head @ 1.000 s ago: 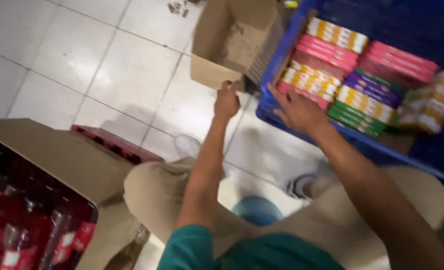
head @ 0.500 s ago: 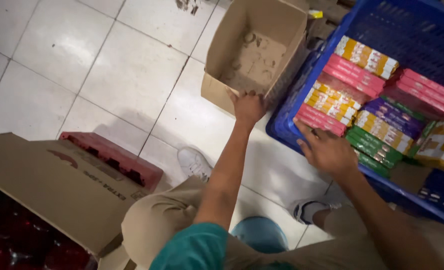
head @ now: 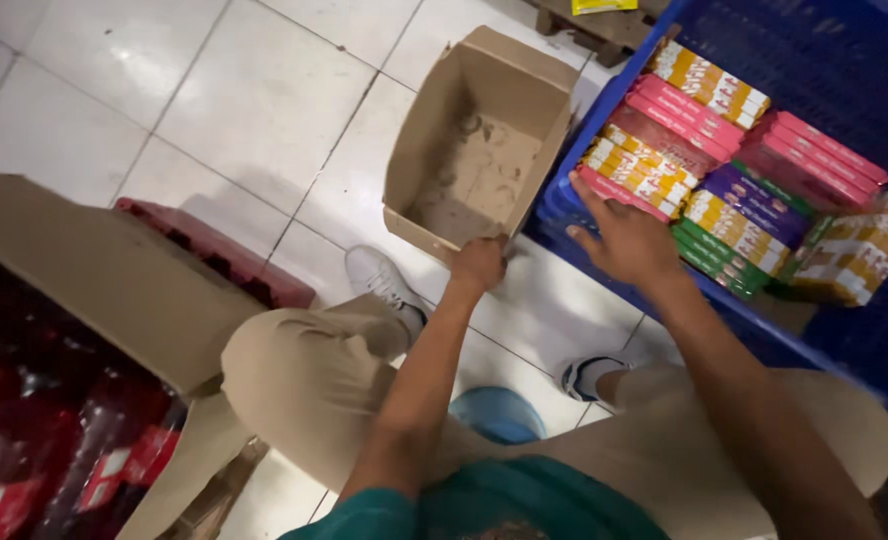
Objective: The person sorts various colors of packaged wafer snacks between a blue plastic crate and a cardboard box, handling several packages one by one to organize them by color.
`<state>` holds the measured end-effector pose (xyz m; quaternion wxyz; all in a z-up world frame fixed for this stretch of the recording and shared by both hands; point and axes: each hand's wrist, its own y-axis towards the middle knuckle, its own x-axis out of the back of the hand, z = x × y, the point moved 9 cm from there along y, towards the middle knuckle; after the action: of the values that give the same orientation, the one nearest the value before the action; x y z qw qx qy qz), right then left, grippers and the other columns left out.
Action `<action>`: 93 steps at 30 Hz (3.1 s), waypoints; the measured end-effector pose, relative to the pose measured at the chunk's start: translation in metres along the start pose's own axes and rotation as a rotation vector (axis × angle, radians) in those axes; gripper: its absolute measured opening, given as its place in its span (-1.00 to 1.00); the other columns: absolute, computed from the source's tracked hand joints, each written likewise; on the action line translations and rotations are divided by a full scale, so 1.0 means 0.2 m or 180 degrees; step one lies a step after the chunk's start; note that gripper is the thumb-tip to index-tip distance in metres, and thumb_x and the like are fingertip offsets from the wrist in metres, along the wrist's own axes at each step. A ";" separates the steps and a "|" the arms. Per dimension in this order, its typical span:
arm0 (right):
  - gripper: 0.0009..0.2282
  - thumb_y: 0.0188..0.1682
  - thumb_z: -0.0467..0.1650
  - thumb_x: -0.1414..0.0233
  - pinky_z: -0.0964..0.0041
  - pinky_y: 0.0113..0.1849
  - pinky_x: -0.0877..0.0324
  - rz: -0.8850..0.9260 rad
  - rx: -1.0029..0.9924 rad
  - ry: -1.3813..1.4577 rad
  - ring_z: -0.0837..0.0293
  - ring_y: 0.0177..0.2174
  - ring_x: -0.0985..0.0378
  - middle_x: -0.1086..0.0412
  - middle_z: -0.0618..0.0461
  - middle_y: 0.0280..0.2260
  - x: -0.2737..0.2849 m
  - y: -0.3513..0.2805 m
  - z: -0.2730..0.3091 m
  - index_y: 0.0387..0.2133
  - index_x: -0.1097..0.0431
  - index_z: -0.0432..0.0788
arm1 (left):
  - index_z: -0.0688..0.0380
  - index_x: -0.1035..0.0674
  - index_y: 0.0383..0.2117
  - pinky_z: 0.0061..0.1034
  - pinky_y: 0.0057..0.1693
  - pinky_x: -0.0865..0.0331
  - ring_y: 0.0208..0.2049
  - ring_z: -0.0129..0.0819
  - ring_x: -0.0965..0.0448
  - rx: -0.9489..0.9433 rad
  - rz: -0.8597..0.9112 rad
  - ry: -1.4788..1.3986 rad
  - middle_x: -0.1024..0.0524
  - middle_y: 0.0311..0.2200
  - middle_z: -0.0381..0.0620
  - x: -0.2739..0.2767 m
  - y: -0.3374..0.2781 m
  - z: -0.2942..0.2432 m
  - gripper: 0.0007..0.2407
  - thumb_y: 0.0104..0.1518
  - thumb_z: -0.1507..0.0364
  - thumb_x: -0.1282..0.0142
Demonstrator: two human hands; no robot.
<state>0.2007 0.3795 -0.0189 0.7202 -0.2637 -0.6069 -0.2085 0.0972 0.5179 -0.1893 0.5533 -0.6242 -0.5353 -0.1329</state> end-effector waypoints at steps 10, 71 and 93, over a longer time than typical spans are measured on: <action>-0.48 0.18 -0.12 0.23 -0.18 0.03 -0.41 0.0655 -0.0400 0.0314 -0.29 -0.04 -0.58 -0.53 -0.20 -0.10 -0.13 0.04 -0.14 0.45 0.07 0.39 | 0.09 -0.44 0.24 -0.01 -0.01 -0.48 -0.08 -0.02 -0.66 -0.0555 0.0986 0.0569 -0.61 -0.06 0.14 0.72 -0.45 -0.38 -0.62 0.34 0.28 0.16; -0.43 -0.19 -0.46 -0.32 0.13 -0.07 -0.63 -0.1941 -0.1129 0.5193 0.10 -0.06 -0.60 -0.48 -0.07 0.01 0.46 0.15 -0.31 0.08 -0.20 -0.07 | 0.03 -0.07 0.37 -0.23 0.14 -0.52 0.13 -0.16 -0.49 -0.1944 0.0659 -0.4054 -0.35 0.22 0.10 1.17 -0.07 -0.69 -0.16 -0.04 0.20 -0.36; -0.15 -0.29 0.21 -0.10 0.09 -0.35 -0.52 -0.1394 -0.0289 -0.0169 -0.03 -0.37 -0.65 -0.48 0.03 -0.29 0.05 0.09 0.04 0.32 -0.30 0.20 | 0.14 -0.26 0.14 0.12 0.10 -0.44 0.01 0.35 -0.52 -0.1945 -0.0236 0.0240 -0.41 0.04 0.20 0.79 0.56 0.06 -0.23 -0.12 -0.01 -0.40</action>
<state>0.2075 0.3976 -0.0101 0.6289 -0.1632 -0.6584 -0.3799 0.2454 0.6319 -0.1356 0.3542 -0.7363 -0.4721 -0.3309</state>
